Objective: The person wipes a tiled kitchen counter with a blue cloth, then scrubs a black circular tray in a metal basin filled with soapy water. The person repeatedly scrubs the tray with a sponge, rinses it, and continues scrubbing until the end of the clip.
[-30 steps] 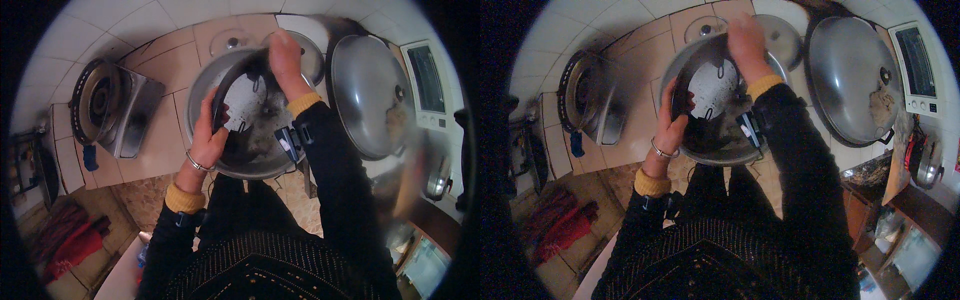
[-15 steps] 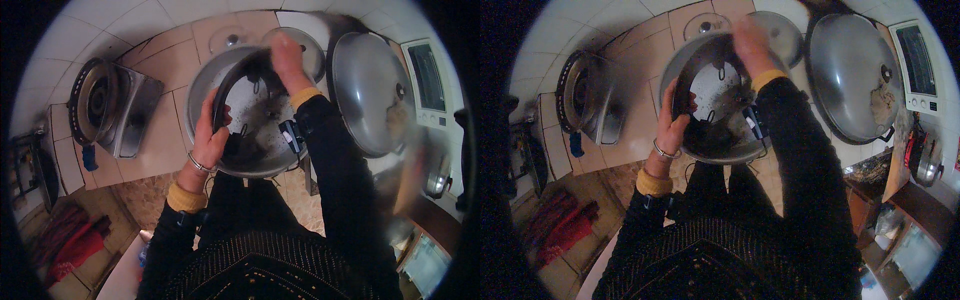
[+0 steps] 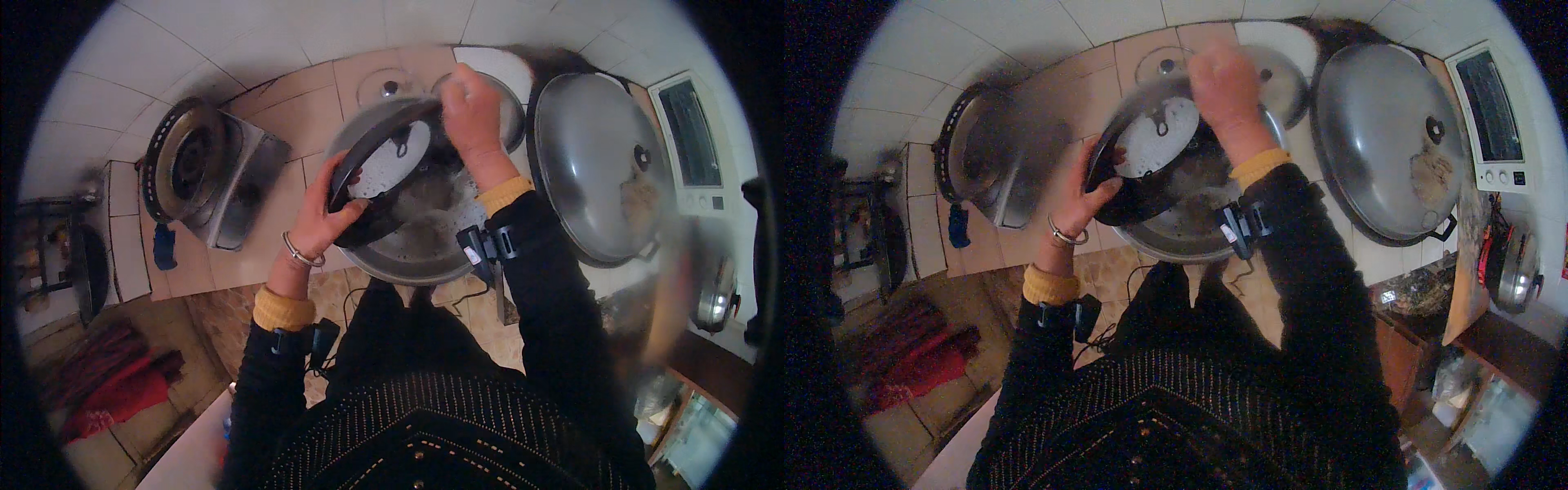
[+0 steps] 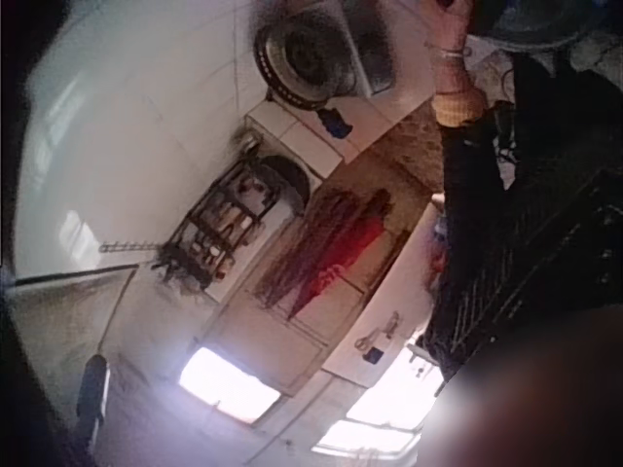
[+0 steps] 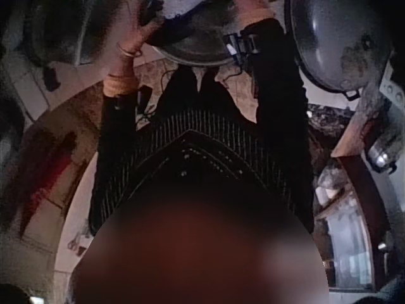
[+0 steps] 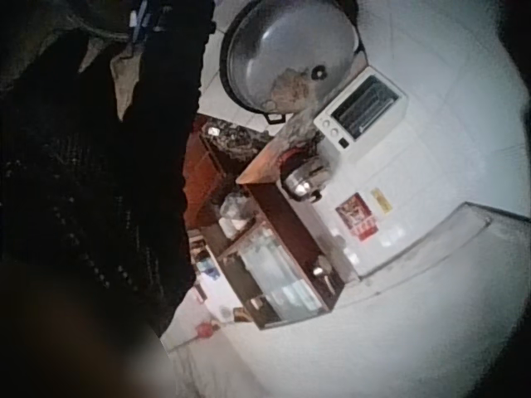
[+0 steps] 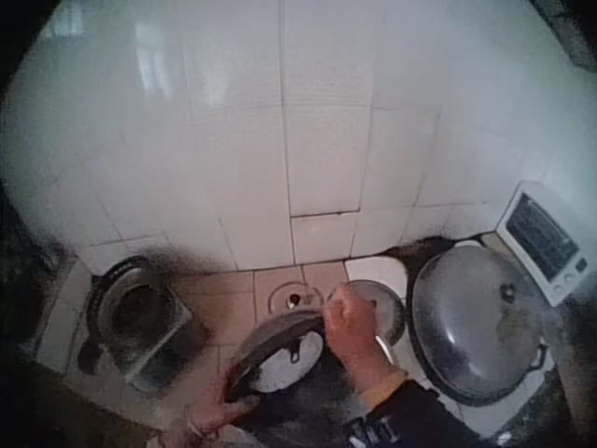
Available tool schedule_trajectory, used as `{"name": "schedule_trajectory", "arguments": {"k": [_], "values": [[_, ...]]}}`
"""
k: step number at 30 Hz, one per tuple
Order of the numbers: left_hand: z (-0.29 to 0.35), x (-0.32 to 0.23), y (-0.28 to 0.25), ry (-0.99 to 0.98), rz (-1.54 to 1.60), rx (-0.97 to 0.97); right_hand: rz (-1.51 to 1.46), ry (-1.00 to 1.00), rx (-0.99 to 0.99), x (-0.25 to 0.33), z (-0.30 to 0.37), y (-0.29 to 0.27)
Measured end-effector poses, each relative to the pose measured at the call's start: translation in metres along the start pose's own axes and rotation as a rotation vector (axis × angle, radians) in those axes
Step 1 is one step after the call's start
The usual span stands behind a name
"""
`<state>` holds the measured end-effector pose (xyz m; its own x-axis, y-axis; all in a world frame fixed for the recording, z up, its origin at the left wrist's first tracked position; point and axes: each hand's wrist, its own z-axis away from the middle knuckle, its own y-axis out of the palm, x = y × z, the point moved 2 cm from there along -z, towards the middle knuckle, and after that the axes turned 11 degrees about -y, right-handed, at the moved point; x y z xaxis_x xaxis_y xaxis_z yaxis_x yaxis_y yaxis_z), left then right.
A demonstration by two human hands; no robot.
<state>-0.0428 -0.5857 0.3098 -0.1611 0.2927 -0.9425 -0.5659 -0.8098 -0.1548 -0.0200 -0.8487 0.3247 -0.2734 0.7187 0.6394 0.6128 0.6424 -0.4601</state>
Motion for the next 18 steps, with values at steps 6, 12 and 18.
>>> {"name": "schedule_trajectory", "arguments": {"k": [6, 12, 18], "values": [[-0.005, -0.034, 0.01, 0.09, -0.358, -0.017, 0.045, -0.365, 0.005, 0.051, 0.014, 0.007], [-0.004, -0.011, 0.023, -0.005, -0.218, -0.035, -0.007, -0.631, 0.044, 0.1, 0.04, 0.001], [-0.002, -0.003, 0.037, 0.04, 0.057, -0.038, -0.043, -0.673, 0.037, 0.091, 0.043, 0.011]]}}
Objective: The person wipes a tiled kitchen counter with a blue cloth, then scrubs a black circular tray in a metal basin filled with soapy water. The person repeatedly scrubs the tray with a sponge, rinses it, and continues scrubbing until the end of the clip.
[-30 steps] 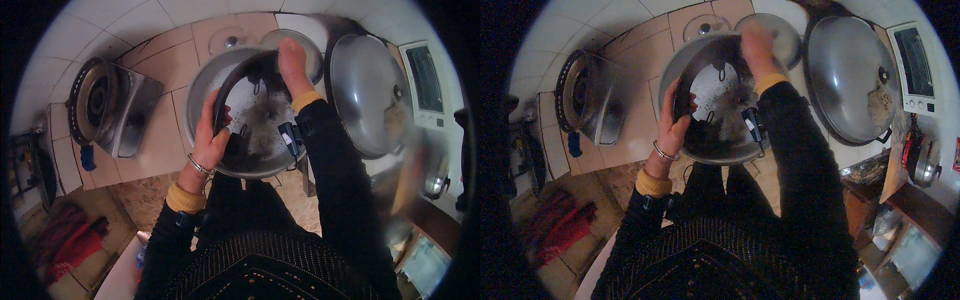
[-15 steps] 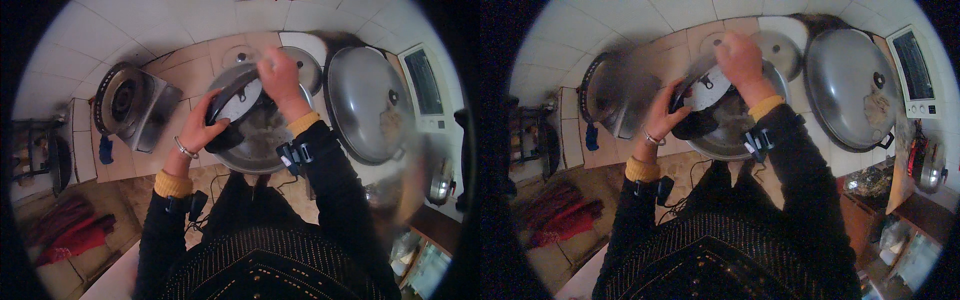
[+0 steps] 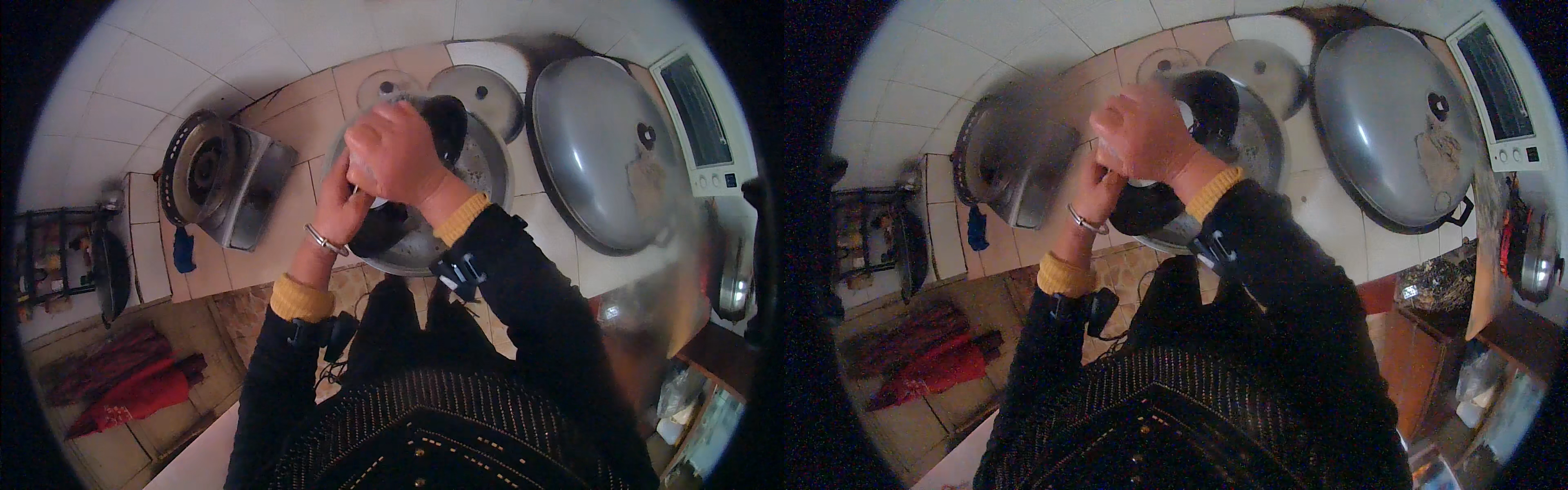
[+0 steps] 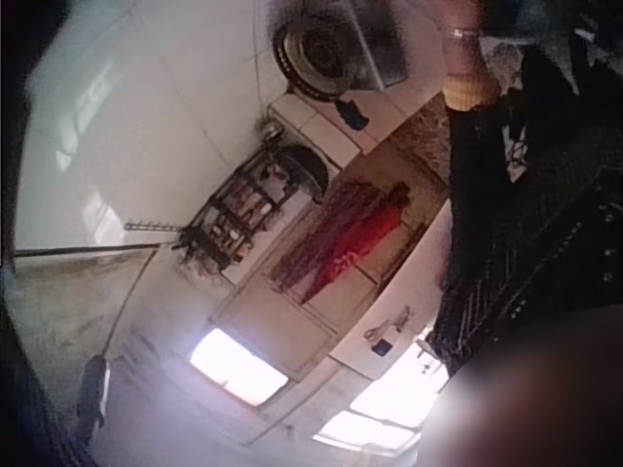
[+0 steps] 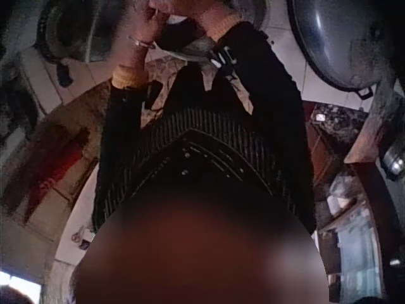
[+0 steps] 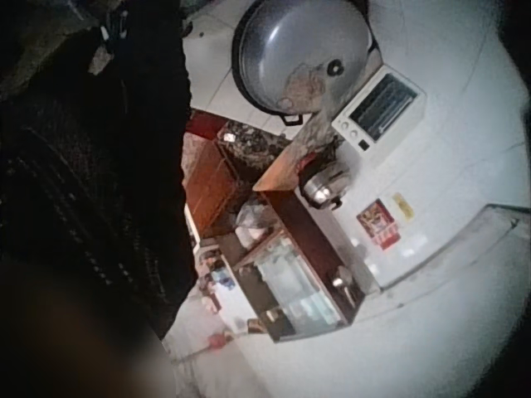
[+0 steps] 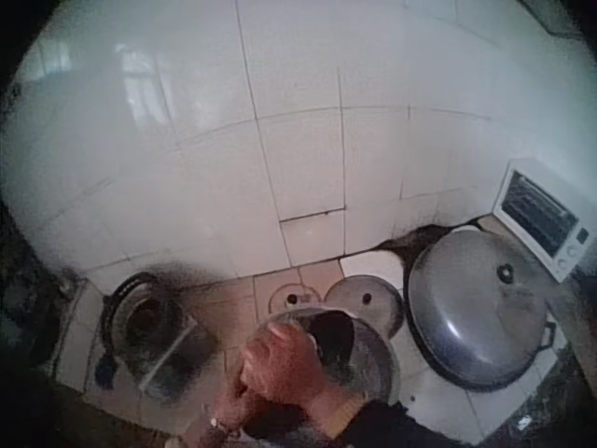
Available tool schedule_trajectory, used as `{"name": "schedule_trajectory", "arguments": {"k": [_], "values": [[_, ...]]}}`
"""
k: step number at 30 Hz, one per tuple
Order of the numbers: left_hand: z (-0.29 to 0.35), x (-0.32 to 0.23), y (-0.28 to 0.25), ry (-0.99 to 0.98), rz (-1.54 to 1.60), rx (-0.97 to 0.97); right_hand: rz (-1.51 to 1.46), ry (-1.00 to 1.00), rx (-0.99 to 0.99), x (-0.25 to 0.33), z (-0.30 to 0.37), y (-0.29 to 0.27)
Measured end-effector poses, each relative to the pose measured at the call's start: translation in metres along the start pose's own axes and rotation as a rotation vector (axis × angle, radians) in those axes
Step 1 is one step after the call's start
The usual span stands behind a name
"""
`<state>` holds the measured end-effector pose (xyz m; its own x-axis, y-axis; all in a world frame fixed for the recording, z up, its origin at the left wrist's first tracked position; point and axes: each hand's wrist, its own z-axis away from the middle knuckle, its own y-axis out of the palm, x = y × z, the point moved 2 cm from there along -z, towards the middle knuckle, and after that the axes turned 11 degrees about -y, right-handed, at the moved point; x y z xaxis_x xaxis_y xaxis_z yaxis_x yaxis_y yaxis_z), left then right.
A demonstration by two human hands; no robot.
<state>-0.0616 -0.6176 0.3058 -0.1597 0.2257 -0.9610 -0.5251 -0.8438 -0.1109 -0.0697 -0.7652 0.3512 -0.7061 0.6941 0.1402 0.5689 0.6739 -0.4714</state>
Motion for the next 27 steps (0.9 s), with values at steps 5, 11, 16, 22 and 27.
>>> {"name": "schedule_trajectory", "arguments": {"k": [5, 11, 16, 22, 27], "values": [[-0.012, -0.008, -0.004, 0.059, -0.205, -0.016, 0.07, 0.131, 0.022, -0.037, 0.019, 0.015], [-0.007, 0.008, -0.014, 0.107, -0.206, -0.043, 0.269, 0.821, -0.093, -0.125, 0.083, 0.023], [-0.018, 0.021, -0.03, 0.15, -0.096, 0.033, 0.147, 0.838, -0.277, -0.118, 0.076, 0.037], [-0.032, 0.033, -0.039, 0.113, -0.314, 0.015, 0.172, 0.263, 0.145, -0.009, -0.01, 0.056], [-0.035, 0.032, -0.04, -0.03, -0.069, 0.144, 0.12, 0.107, 0.296, -0.005, -0.005, 0.053]]}}
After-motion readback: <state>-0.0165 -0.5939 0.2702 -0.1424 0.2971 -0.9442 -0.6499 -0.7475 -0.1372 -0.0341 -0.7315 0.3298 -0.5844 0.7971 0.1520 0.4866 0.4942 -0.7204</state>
